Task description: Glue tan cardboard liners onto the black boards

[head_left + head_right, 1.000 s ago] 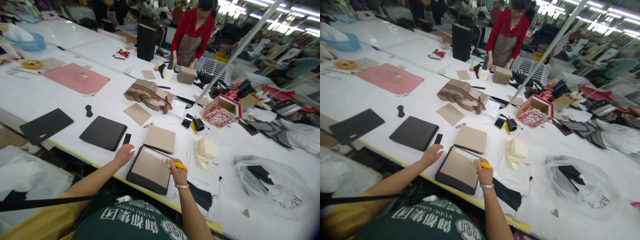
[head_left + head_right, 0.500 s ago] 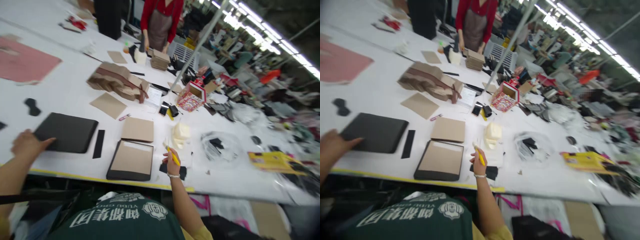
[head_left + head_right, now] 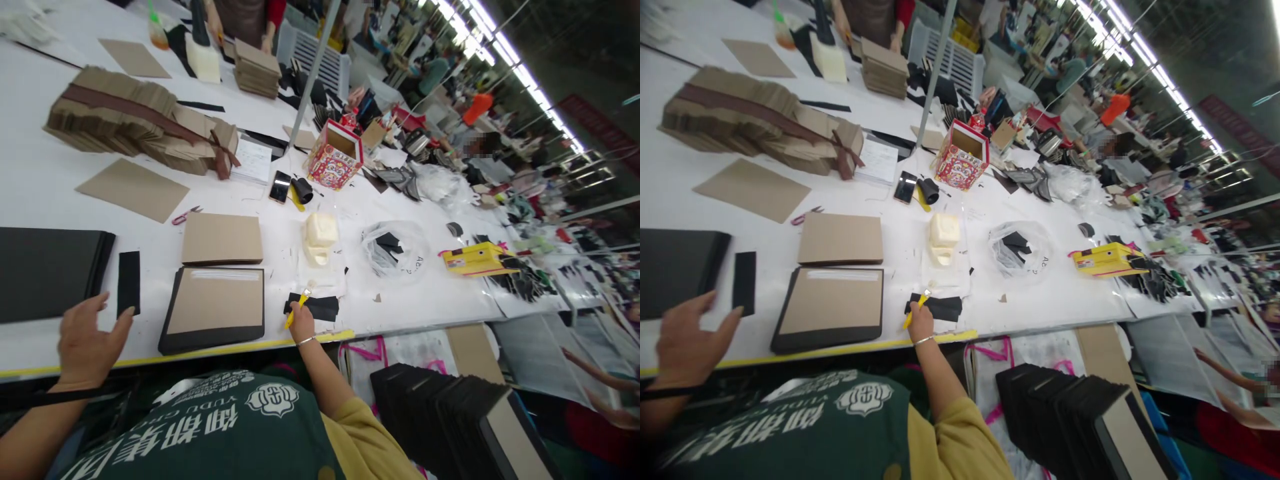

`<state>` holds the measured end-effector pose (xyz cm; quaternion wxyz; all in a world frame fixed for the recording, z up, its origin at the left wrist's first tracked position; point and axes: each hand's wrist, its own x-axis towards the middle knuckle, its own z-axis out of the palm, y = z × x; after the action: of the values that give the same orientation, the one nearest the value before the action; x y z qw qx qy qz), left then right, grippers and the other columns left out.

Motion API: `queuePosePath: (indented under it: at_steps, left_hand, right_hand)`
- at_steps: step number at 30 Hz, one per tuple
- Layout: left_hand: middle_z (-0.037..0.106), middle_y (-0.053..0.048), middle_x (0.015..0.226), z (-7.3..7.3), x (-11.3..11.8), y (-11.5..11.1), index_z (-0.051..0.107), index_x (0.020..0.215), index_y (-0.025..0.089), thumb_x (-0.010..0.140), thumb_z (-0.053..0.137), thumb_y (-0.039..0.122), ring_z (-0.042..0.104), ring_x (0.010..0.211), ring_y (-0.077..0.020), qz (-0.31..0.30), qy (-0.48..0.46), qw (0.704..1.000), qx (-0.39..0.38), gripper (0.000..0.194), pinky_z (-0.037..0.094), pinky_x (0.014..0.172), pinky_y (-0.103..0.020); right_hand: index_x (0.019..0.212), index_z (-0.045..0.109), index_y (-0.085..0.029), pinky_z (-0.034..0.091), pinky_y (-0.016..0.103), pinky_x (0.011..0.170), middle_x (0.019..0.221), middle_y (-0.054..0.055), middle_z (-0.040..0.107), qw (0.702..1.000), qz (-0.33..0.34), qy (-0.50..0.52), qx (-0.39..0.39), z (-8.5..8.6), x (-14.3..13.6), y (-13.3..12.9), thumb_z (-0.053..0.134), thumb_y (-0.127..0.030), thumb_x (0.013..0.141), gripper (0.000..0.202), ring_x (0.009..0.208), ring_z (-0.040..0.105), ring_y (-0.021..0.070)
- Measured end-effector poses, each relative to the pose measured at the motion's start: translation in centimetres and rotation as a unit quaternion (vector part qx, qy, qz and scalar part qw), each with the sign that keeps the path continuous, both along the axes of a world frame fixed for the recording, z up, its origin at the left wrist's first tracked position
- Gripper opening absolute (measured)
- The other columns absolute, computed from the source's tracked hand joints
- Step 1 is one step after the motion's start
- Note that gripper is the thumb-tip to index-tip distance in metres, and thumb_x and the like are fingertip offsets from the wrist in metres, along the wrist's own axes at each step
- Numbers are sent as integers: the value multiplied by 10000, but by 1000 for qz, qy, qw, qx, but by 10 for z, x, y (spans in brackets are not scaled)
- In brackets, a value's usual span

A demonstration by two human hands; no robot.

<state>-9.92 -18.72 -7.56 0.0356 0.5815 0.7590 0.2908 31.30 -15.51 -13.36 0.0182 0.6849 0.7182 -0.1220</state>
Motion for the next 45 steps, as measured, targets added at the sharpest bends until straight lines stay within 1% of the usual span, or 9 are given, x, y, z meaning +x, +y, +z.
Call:
queuePosePath:
  at_steps: [4, 9, 17, 24, 30, 33, 36, 40, 45]
  left_hand:
    - [564, -128, 1061, -5, 38, -1, 484, 1196, 119, 779, 518, 419, 490, 1064, -248, -78, 34, 996, 31, 515, 385, 955, -393]
    - [533, -129, 1138, -3, 60, -1, 451, 1227, 126, 797, 509, 369, 459, 1110, -233, -121, 29, 992, 32, 498, 366, 987, -382]
    - [489, -138, 1196, 5, 77, 2, 458, 1216, 110, 801, 493, 368, 430, 1146, -236, -131, 16, 991, 29, 489, 342, 1014, -385]
    - [454, -102, 1238, 7, 83, 1, 441, 1229, 176, 794, 507, 367, 413, 1174, -234, -139, -3, 990, 18, 480, 319, 1035, -373]
    - [442, -93, 1255, 11, 83, -1, 425, 1242, 203, 783, 520, 361, 407, 1182, -245, -131, -35, 991, 6, 495, 332, 1028, -400]
    - [439, -97, 1260, 11, 84, -1, 435, 1229, 203, 769, 533, 375, 428, 1159, -249, -129, -72, 989, -5, 501, 385, 981, -407]
    - [476, -96, 1207, 14, 92, 6, 455, 1200, 196, 755, 538, 403, 514, 1039, -224, -172, -144, 973, -54, 498, 450, 903, -390]
    - [545, -80, 1112, 26, 125, 23, 506, 1137, 195, 706, 573, 446, 580, 868, -172, -270, -302, 893, -196, 503, 506, 781, -330]
    - [624, -76, 982, 41, 172, 50, 548, 1103, 154, 655, 597, 446, 574, 652, -135, -239, -439, 820, -279, 536, 485, 563, -269]
  right_hand:
    - [1047, 542, -181, 352, 261, 703, 808, 69, 567, 1000, 2, -30, -2, -13, -1, -1, 430, -114, 824, 258, 774, 495, 177]
    - [1062, 524, -168, 354, 269, 697, 807, 80, 565, 999, 20, -34, 3, -16, 1, 3, 399, -86, 824, 282, 762, 492, 183]
    - [1107, 485, -145, 378, 282, 703, 871, 115, 556, 998, -30, -51, 21, -16, 3, 3, 419, -121, 836, 281, 819, 501, 200]
    - [1092, 474, -134, 393, 279, 674, 800, 106, 571, 999, -18, -47, 12, -18, 2, 5, 402, -66, 815, 294, 769, 524, 193]
    - [1090, 472, -129, 416, 253, 676, 812, 83, 604, 998, -25, 38, 39, -15, 14, 5, 454, -55, 738, 361, 764, 566, 175]
    - [1057, 460, -119, 438, 233, 662, 791, 53, 616, 984, -40, 136, 106, -2, 20, 4, 441, -113, 750, 307, 707, 585, 143]
    - [1038, 435, -116, 458, 225, 628, 753, 32, 616, 959, -28, 229, 164, 24, 15, 5, 439, -181, 771, 274, 629, 586, 126]
    - [1039, 414, -133, 464, 211, 603, 712, 8, 603, 937, 24, 296, 184, 65, -12, 11, 455, -202, 774, 276, 594, 584, 114]
    - [1031, 413, -142, 465, 208, 645, 724, 2, 588, 919, 118, 341, 160, 93, -55, 15, 457, -167, 766, 270, 627, 578, 102]
